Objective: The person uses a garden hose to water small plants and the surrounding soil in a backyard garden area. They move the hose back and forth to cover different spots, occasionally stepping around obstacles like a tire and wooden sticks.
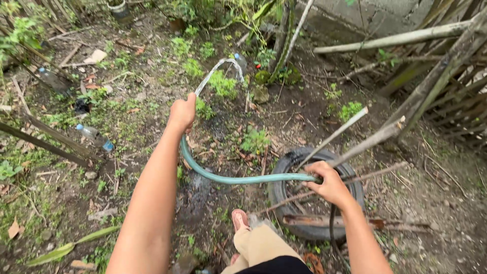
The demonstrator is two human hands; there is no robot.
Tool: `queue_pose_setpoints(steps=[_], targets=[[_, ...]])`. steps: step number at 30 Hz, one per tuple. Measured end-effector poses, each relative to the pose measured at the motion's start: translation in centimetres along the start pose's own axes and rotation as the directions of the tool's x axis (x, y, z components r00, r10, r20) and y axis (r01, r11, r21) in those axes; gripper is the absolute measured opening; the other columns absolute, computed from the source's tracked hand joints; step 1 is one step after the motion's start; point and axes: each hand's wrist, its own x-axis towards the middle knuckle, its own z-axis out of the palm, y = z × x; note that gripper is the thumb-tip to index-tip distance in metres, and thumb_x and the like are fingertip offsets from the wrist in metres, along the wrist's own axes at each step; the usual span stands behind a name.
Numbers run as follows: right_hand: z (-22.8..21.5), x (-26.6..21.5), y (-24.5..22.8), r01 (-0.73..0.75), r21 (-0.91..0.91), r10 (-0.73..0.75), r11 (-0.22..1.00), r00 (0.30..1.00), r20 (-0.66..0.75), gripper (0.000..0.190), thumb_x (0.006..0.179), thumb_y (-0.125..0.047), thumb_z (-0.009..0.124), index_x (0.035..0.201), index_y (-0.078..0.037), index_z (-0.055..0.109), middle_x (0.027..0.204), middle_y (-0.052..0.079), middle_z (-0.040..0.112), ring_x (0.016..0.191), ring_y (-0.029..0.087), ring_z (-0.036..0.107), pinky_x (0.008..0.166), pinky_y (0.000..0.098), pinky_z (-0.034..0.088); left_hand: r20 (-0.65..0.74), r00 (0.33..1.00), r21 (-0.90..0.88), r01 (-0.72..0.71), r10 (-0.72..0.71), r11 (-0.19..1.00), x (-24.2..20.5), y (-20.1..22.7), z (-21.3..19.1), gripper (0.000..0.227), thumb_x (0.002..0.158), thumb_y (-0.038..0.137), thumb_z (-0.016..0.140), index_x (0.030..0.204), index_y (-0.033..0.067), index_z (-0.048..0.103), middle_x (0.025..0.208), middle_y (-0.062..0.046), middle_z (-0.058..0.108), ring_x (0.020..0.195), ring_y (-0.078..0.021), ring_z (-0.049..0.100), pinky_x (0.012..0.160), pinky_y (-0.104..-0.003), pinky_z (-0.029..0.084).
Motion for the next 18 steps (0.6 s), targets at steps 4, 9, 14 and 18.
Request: queue_pose_setpoints(steps=[4, 9, 14, 18], targets=[[2.8, 3.1, 6.0, 0.125, -0.024, -0.127, 0.992, 0.977, -0.171, 0.024, 0.075, -0.017, 0.088, 0.092, -0.005, 0.077, 0.110, 0.011, 0.073, 0.111, 0.033, 0.071, 0.099, 0.0458, 0.053, 0.014, 1.000, 0.032, -0.023, 0.023, 0.999, -1.9, 4.9, -1.8, 0.070, 0.094, 0.051, 0.039, 0.093, -0.0134, 0.066, 0.070, -0.028, 0.064, 0.064, -0.0374, 0.070, 0.071, -0.059, 0.053], [4.6, 5.5, 7.7, -0.218, 0.008, 0.212, 0.976, 0.942, -0.259, 0.025, 0.084, -0.038, 0.083, 0.102, -0.021, 0.080, 0.096, 0.006, 0.080, 0.100, 0.028, 0.075, 0.090, 0.0431, 0.056, 0.040, 0.999, 0.199, -0.014, 0.006, 0.980, -1.9, 10.1, -0.7, 0.081, 0.094, 0.057, 0.036, 0.120, -0.0143, 0.066, 0.121, -0.032, 0.066, 0.124, -0.0450, 0.059, 0.108, -0.058, 0.042], [4.2, 9.8, 7.0, -0.117, 0.023, 0.113, 0.993, 0.865, -0.488, 0.038, 0.067, -0.041, 0.094, 0.086, -0.012, 0.077, 0.079, 0.014, 0.074, 0.083, 0.033, 0.072, 0.079, 0.0415, 0.054, 0.068, 0.997, 0.250, -0.043, 0.027, 0.967, 3.8, 12.0, -0.3, 0.079, 0.093, 0.058, 0.035, 0.108, -0.0109, 0.070, 0.095, -0.031, 0.071, 0.096, -0.0418, 0.071, 0.094, -0.057, 0.051], [2.1, 12.9, 6.5, -0.062, -0.123, -0.010, 0.990, 0.857, -0.514, 0.048, 0.073, -0.048, 0.087, 0.061, -0.010, 0.059, 0.056, 0.013, 0.058, 0.059, 0.032, 0.064, 0.062, 0.0379, 0.049, 0.135, 0.990, 0.349, -0.079, 0.033, 0.934, 0.8, 17.4, -2.5, 0.089, 0.096, 0.061, 0.027, 0.117, -0.0163, 0.067, 0.121, -0.035, 0.066, 0.126, -0.0453, 0.058, 0.110, -0.056, 0.038]])
